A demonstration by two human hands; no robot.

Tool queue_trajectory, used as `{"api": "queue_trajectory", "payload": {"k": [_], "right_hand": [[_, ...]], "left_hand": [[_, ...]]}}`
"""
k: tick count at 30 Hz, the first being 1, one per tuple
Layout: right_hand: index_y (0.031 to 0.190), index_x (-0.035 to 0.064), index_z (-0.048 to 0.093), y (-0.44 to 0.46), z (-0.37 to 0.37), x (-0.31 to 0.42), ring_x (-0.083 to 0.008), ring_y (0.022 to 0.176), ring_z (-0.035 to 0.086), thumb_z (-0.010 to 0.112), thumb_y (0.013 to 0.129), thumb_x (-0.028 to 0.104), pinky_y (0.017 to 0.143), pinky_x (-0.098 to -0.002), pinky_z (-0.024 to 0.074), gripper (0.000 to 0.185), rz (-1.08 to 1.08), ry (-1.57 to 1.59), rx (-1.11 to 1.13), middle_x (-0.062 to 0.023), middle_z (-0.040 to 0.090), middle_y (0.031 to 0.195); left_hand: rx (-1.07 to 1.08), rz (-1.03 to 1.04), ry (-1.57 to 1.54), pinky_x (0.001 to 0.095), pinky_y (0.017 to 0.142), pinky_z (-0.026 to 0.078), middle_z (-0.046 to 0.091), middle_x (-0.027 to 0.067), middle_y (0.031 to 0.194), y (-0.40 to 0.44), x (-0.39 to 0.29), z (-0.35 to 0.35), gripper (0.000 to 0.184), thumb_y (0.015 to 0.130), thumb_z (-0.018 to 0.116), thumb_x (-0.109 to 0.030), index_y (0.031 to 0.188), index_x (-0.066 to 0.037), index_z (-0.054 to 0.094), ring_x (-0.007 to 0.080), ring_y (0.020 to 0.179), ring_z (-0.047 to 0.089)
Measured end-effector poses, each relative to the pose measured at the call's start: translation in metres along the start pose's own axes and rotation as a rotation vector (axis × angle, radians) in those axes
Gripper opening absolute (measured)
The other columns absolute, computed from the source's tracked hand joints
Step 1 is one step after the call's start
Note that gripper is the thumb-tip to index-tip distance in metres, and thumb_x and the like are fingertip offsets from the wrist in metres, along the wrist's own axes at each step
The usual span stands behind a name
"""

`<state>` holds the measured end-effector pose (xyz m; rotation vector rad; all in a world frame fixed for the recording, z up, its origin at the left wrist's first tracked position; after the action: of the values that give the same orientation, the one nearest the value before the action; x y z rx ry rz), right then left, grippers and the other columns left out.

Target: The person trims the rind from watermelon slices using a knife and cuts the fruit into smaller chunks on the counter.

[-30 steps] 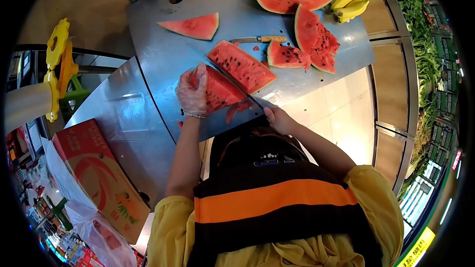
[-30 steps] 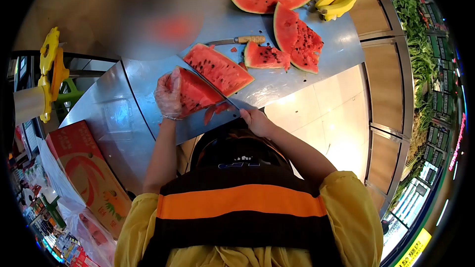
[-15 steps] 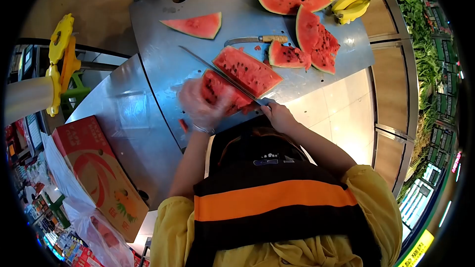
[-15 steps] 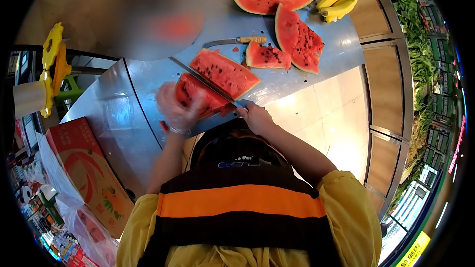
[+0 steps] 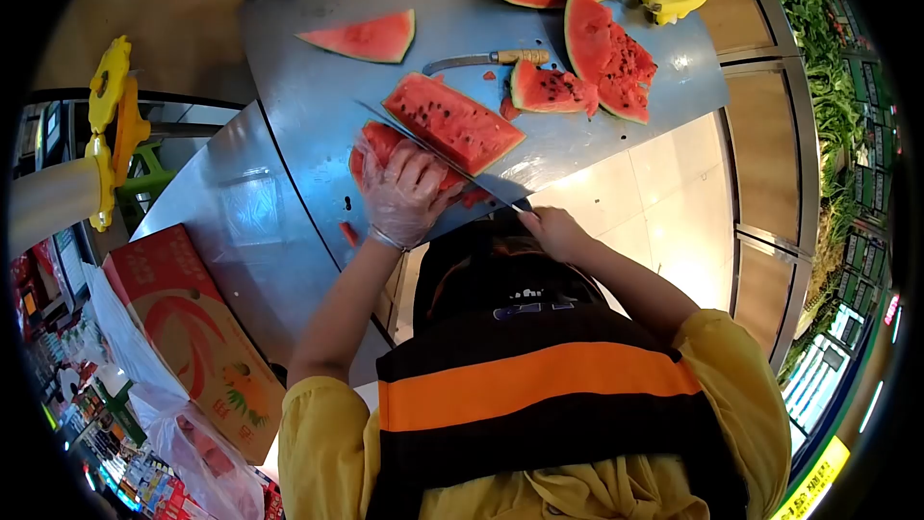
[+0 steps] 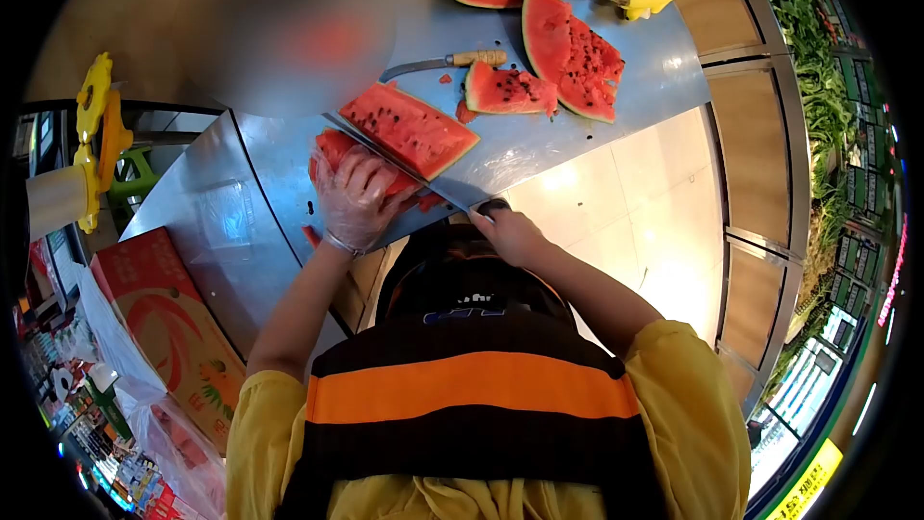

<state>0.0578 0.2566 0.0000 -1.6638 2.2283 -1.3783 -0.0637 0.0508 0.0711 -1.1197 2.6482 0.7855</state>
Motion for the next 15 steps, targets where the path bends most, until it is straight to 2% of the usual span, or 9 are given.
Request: {"api": "queue_trajectory", "payload": {"k": [5, 7, 8, 9, 11, 12, 13, 15], "right_hand": [[0.085, -0.0027, 0.057, -0.028, -0.012, -0.059, -0.0419, 0.079, 0.059, 0.040, 0.093, 0.042, 0.071, -0.0467, 0.0460, 0.049, 0.098, -0.135, 0.056, -0.0265, 0.060, 0.079], [0.082, -0.0026, 0.056, -0.019, -0.008, -0.065, -0.0411, 0.080, 0.059, 0.039, 0.093, 0.042, 0.070, -0.0472, 0.0454, 0.048, -0.034, -0.009, 0.079, -0.0267, 0.060, 0.080], [0.079, -0.0027, 0.054, -0.021, -0.009, -0.068, -0.0381, 0.074, 0.059, 0.039, 0.093, 0.040, 0.068, -0.0445, 0.0450, 0.048, -0.139, 0.036, 0.042, -0.0240, 0.059, 0.074], [0.079, -0.0027, 0.054, -0.028, -0.015, -0.072, -0.0381, 0.074, 0.059, 0.039, 0.093, 0.040, 0.068, -0.0445, 0.0450, 0.048, -0.148, 0.037, 0.043, -0.0240, 0.059, 0.074], [0.077, -0.0020, 0.050, -0.046, -0.031, -0.079, -0.0316, 0.062, 0.053, 0.037, 0.094, 0.038, 0.063, -0.0396, 0.0432, 0.045, -0.089, 0.278, 0.191, -0.0192, 0.053, 0.065], [0.077, -0.0012, 0.049, -0.052, -0.044, -0.087, -0.0286, 0.059, 0.048, 0.037, 0.095, 0.036, 0.061, -0.0379, 0.0418, 0.043, -0.126, 0.364, 0.123, -0.0174, 0.049, 0.062], [0.077, -0.0005, 0.047, -0.056, -0.060, -0.082, -0.0256, 0.056, 0.044, 0.037, 0.095, 0.035, 0.059, -0.0361, 0.0404, 0.041, -0.160, 0.449, 0.055, -0.0156, 0.045, 0.060], [0.077, 0.0003, 0.046, -0.051, -0.105, -0.065, -0.0231, 0.055, 0.041, 0.039, 0.095, 0.033, 0.057, -0.0348, 0.0392, 0.038, -0.123, 0.323, -0.218, -0.0146, 0.042, 0.059]], "left_hand": [[-0.062, 0.034, 0.012, 0.0601, 0.102, 0.022, 0.054, 0.0046, 0.097, -0.021, 0.020, -0.009, 0.041, 0.062, 0.079, -0.026, 0.094, -0.014, 0.056, 0.0276, 0.101, 0.051], [-0.082, 0.020, -0.104, 0.0572, 0.103, 0.024, 0.052, 0.0086, 0.102, -0.013, 0.024, -0.016, 0.043, 0.062, 0.078, -0.025, 0.097, -0.013, 0.056, 0.0303, 0.103, 0.051], [-0.104, 0.033, -0.094, 0.0540, 0.101, 0.027, 0.051, 0.0128, 0.109, -0.009, 0.020, -0.025, 0.048, 0.062, 0.079, -0.025, 0.102, -0.012, 0.055, 0.0324, 0.108, 0.049], [-0.105, 0.033, -0.085, 0.0540, 0.101, 0.027, 0.051, 0.0128, 0.109, -0.003, 0.020, -0.032, 0.048, 0.062, 0.079, -0.025, 0.102, -0.012, 0.055, 0.0324, 0.108, 0.049], [-0.063, 0.006, -0.092, 0.0529, 0.100, 0.028, 0.050, 0.0150, 0.115, 0.011, 0.025, -0.041, 0.051, 0.065, 0.076, -0.025, 0.108, -0.010, 0.054, 0.0353, 0.111, 0.047], [-0.111, -0.087, 0.032, 0.0487, 0.100, 0.031, 0.049, 0.0155, 0.120, 0.016, 0.029, -0.049, 0.051, 0.069, 0.071, -0.022, 0.114, -0.007, 0.053, 0.0352, 0.112, 0.047], [-0.119, -0.086, 0.038, 0.0487, 0.100, 0.031, 0.049, 0.0155, 0.120, 0.024, 0.044, -0.048, 0.051, 0.069, 0.071, -0.022, 0.114, -0.007, 0.053, 0.0352, 0.112, 0.047], [-0.215, -0.168, 0.012, 0.0438, 0.097, 0.034, 0.053, 0.0128, 0.115, 0.053, 0.102, -0.039, 0.039, 0.074, 0.063, -0.022, 0.110, -0.007, 0.056, 0.0312, 0.108, 0.049]]}}
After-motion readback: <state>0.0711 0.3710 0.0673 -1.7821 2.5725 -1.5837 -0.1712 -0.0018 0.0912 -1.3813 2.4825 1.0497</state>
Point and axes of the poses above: each hand's wrist, its own y-axis towards the middle knuckle, its own z-axis out of the palm, x = y × z, the point moved 6 cm from there along y, towards the middle knuckle
